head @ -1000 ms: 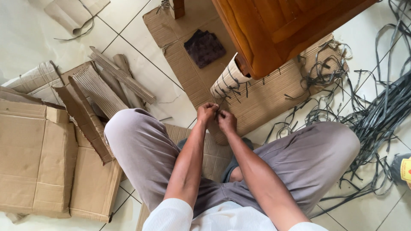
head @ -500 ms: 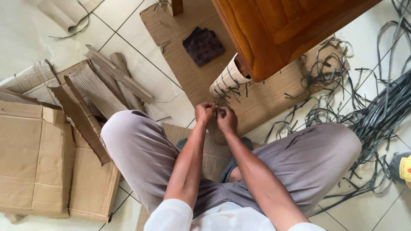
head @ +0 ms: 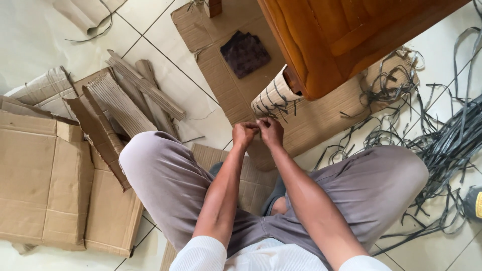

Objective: Packaging a wooden chair using cardboard sheets and plastic strapping.

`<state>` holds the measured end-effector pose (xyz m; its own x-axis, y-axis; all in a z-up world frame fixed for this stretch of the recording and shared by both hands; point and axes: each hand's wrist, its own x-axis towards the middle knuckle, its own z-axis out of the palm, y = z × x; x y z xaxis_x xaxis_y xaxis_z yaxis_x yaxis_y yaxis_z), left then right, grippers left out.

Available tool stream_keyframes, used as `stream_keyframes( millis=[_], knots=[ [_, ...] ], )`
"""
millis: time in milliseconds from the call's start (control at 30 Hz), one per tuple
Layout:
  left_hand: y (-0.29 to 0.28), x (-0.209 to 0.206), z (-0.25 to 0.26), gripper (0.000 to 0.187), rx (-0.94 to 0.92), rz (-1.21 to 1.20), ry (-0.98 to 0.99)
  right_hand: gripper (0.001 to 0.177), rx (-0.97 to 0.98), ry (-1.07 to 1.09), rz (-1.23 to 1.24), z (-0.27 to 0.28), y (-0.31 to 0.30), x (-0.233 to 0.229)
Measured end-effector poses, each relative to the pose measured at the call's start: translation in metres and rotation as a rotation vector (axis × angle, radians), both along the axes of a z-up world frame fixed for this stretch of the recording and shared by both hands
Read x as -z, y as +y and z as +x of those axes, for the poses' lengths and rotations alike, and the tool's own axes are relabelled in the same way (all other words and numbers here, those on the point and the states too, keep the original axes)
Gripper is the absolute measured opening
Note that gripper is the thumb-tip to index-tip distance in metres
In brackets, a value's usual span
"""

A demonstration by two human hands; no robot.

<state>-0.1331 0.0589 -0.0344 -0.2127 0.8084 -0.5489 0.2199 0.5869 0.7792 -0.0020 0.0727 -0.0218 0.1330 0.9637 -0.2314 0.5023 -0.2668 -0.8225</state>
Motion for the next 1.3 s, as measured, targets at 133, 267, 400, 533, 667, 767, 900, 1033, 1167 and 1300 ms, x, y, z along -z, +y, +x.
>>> stream_keyframes(
  millis=[133,267,400,533,667,767,900,1033,1167,1300],
  knots=[
    [0.003,-0.034,-0.005,0.018,-0.036,-0.030,0.003,0.023,0.051,-0.023,0.084,-0.004,-0.007,-0.009],
    [0.003,-0.045,-0.010,0.020,0.000,0.083,0.173,0.020,0.014,-0.042,0.174,-0.008,-0.011,-0.031],
    [0.004,-0.052,-0.013,0.023,0.051,0.118,0.266,0.019,-0.149,-0.204,0.362,-0.008,-0.011,-0.055],
    [0.008,-0.052,-0.013,0.025,0.105,0.139,0.320,0.018,-0.202,-0.253,0.374,-0.007,-0.009,-0.054],
    [0.008,-0.070,-0.008,0.024,0.071,0.225,0.263,0.013,-0.225,-0.243,0.344,-0.005,-0.004,-0.059],
    [0.011,-0.067,-0.004,0.027,0.003,0.215,0.192,0.011,-0.241,-0.237,0.331,-0.005,-0.001,-0.066],
    [0.016,-0.022,0.000,0.037,-0.142,0.164,0.039,0.013,-0.247,-0.266,0.371,-0.003,-0.002,-0.056],
    [0.020,0.075,0.007,0.047,-0.311,0.249,-0.435,0.012,-0.222,-0.236,0.359,-0.007,-0.004,-0.058],
    [0.027,0.083,0.009,0.039,-0.304,0.003,-0.601,0.012,-0.201,-0.214,0.345,-0.004,-0.003,-0.039],
    [0.021,0.058,0.010,0.027,-0.296,0.037,-0.603,0.012,-0.173,-0.164,0.338,-0.003,0.000,-0.024]
  ],
)
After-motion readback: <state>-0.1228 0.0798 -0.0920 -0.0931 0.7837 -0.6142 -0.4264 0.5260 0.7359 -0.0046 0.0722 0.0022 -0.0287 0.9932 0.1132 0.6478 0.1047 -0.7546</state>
